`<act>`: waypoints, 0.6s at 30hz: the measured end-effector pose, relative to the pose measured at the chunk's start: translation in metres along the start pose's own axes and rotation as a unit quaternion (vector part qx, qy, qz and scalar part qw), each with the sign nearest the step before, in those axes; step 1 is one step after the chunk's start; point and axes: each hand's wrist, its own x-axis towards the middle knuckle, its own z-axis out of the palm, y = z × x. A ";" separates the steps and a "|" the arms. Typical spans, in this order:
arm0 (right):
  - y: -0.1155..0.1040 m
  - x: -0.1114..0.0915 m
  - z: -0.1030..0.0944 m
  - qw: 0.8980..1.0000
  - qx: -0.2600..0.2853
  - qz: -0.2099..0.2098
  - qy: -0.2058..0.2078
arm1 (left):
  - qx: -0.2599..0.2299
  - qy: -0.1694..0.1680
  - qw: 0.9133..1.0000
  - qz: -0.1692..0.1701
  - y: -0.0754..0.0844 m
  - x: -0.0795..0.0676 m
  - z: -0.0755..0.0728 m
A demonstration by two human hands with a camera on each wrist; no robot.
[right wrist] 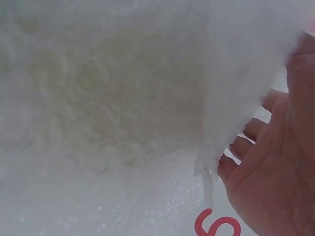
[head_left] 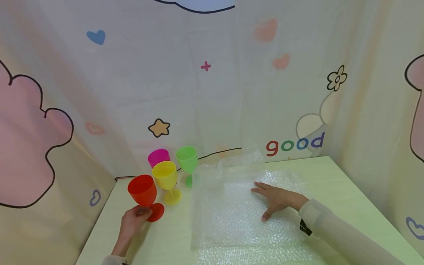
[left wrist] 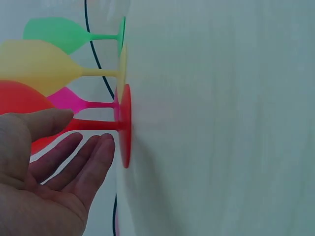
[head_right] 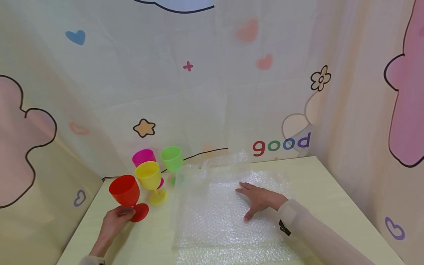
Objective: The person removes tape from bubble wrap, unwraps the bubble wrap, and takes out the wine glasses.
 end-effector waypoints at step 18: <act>-0.001 -0.003 -0.011 1.000 0.008 -0.004 0.030 | 0.019 -0.084 0.992 0.088 0.059 -0.028 0.020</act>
